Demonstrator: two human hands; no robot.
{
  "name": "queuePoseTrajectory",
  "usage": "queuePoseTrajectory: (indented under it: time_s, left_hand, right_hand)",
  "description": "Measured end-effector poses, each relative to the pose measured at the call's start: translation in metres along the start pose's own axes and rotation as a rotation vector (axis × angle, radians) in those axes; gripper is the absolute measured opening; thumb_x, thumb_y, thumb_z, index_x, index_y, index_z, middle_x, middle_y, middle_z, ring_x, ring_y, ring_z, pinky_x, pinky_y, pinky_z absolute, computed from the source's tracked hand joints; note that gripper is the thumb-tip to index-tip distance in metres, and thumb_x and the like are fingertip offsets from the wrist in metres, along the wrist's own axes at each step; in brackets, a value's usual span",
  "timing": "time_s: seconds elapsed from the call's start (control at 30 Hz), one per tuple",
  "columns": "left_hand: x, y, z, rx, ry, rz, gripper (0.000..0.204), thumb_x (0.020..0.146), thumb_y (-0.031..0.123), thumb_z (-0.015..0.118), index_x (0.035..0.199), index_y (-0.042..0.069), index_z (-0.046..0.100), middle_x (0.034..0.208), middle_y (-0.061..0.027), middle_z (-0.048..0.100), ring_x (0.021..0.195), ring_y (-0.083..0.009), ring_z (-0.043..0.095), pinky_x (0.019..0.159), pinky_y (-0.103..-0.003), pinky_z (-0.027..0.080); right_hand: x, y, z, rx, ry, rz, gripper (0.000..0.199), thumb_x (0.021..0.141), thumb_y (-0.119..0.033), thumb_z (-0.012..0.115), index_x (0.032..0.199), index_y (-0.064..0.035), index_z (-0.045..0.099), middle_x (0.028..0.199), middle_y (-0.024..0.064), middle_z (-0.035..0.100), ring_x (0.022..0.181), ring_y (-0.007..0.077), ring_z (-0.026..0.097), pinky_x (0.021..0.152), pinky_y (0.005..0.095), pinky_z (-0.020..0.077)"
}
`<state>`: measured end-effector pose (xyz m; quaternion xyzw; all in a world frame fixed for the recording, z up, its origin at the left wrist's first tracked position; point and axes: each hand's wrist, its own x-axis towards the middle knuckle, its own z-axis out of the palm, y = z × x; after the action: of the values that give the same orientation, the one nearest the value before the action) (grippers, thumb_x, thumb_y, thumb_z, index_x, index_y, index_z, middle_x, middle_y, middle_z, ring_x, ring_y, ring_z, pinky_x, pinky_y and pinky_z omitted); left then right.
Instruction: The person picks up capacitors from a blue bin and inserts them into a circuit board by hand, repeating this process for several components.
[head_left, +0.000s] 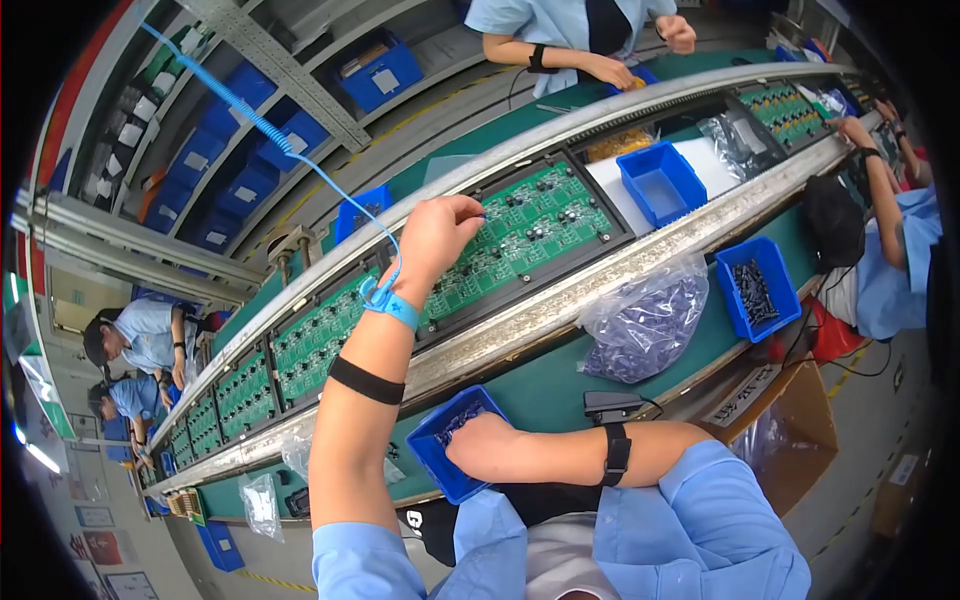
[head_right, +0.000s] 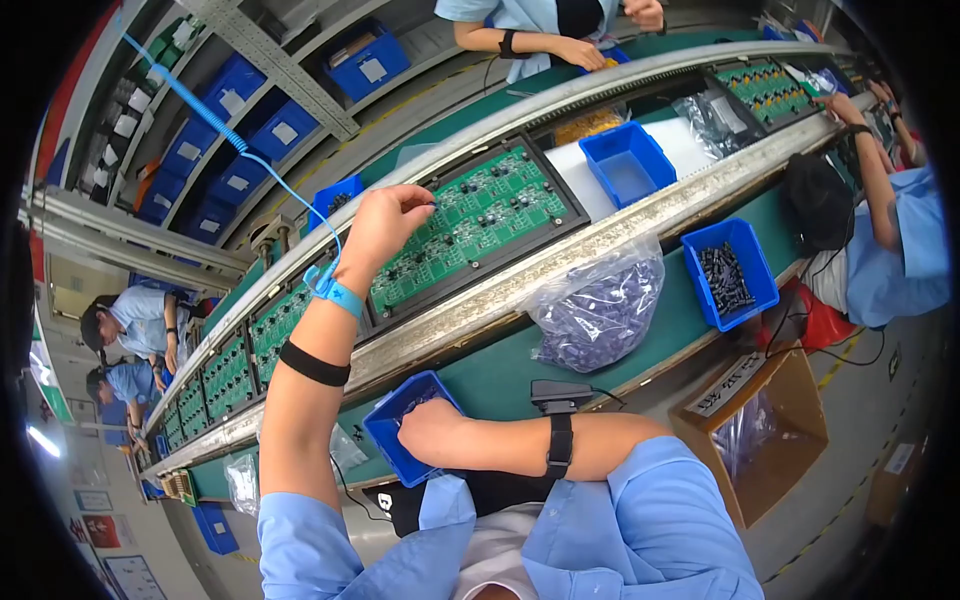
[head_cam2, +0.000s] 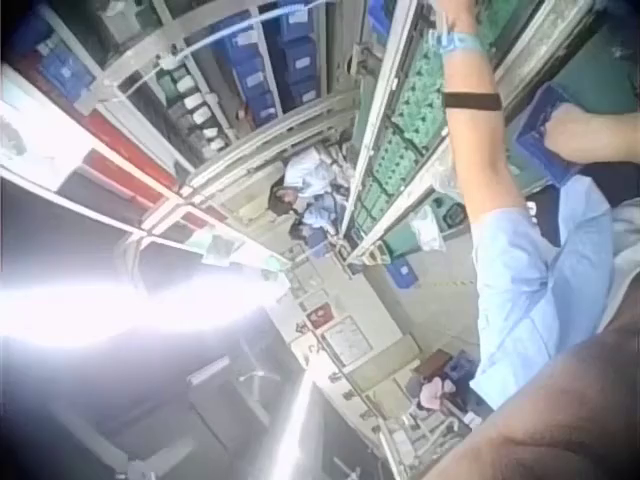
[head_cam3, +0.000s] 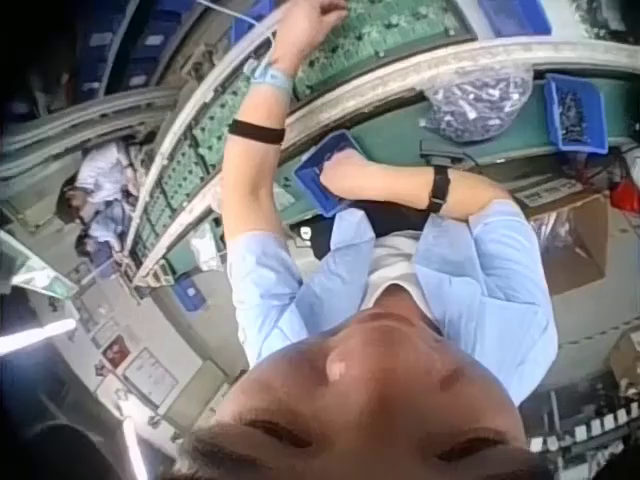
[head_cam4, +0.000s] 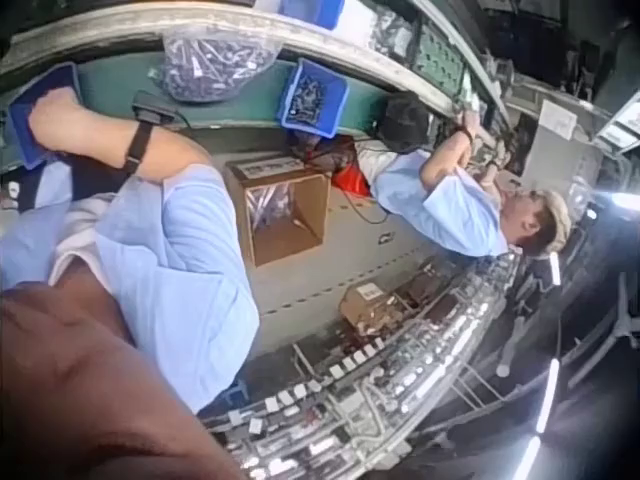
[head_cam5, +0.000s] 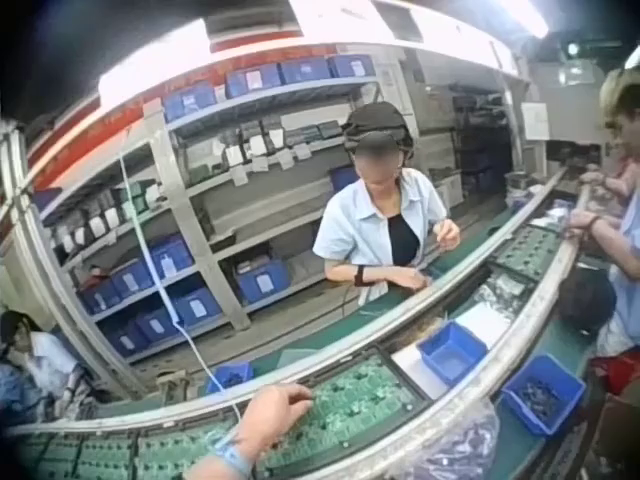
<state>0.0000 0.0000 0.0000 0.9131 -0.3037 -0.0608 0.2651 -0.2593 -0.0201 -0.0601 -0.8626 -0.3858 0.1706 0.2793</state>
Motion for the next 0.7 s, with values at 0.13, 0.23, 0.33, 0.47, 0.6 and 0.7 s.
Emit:
queuePoseTrajectory:
  time_s: [0.13, 0.23, 0.33, 0.47, 0.6, 0.7]
  left_hand:
    - [-0.004, -0.009, -0.019, 0.052, 0.009, 0.082, 0.023, 0.092, 0.016, 0.077, 0.108, 0.001, 0.077, 0.100, -0.0134, 0.079, 0.091, -0.0214, 0.076, 0.083, -0.034, 0.058]
    - [-0.009, -0.009, -0.033, -0.003, 0.012, 0.062, 0.019, 0.089, 0.010, 0.076, 0.106, 0.001, 0.077, 0.098, -0.0178, 0.079, 0.089, -0.0290, 0.077, 0.082, -0.037, 0.059]
    - [-0.011, -0.011, -0.046, 0.030, 0.029, 0.094, 0.020, 0.090, 0.011, 0.076, 0.108, 0.001, 0.077, 0.097, -0.0155, 0.078, 0.087, -0.0250, 0.076, 0.080, -0.035, 0.059]
    - [-0.014, -0.011, -0.069, 0.095, 0.047, 0.090, 0.020, 0.089, 0.010, 0.077, 0.107, 0.001, 0.077, 0.100, -0.0143, 0.077, 0.089, -0.0252, 0.074, 0.082, -0.035, 0.058]
    - [-0.012, -0.009, -0.092, 0.196, 0.056, 0.137, 0.016, 0.084, 0.008, 0.080, 0.099, 0.003, 0.079, 0.104, -0.0137, 0.075, 0.099, -0.0307, 0.071, 0.089, -0.040, 0.056]
    - [-0.006, -0.003, -0.113, 0.244, 0.062, 0.178, 0.014, 0.081, 0.007, 0.082, 0.095, 0.004, 0.080, 0.107, -0.0129, 0.073, 0.105, -0.0332, 0.067, 0.095, -0.042, 0.054]
  right_hand:
    - [0.010, -0.027, -0.006, 0.009, 0.043, -0.035, 0.018, 0.084, -0.014, 0.064, 0.085, -0.0063, 0.080, 0.089, 0.0158, 0.079, 0.083, 0.0338, 0.078, 0.068, 0.0487, 0.0600]
    - [0.019, -0.045, -0.009, 0.024, 0.030, -0.039, 0.018, 0.084, -0.014, 0.064, 0.085, -0.0052, 0.080, 0.089, 0.0152, 0.079, 0.083, 0.0325, 0.078, 0.066, 0.0473, 0.0592]
    - [0.028, -0.062, -0.015, 0.041, 0.009, -0.030, 0.019, 0.084, -0.014, 0.064, 0.087, -0.0044, 0.080, 0.090, 0.0151, 0.079, 0.084, 0.0320, 0.078, 0.067, 0.0470, 0.0588]
    - [0.041, -0.082, -0.022, 0.062, 0.009, -0.031, 0.020, 0.085, -0.015, 0.065, 0.092, -0.0040, 0.080, 0.092, 0.0147, 0.079, 0.088, 0.0308, 0.077, 0.070, 0.0468, 0.0581]
    - [0.045, -0.105, -0.038, 0.014, 0.058, -0.010, 0.021, 0.085, -0.015, 0.065, 0.095, -0.0042, 0.080, 0.094, 0.0139, 0.079, 0.090, 0.0290, 0.077, 0.076, 0.0466, 0.0572]
    - [0.049, -0.118, -0.057, -0.025, 0.057, 0.002, 0.020, 0.086, -0.015, 0.065, 0.095, -0.0050, 0.080, 0.094, 0.0130, 0.079, 0.091, 0.0280, 0.076, 0.078, 0.0461, 0.0561]
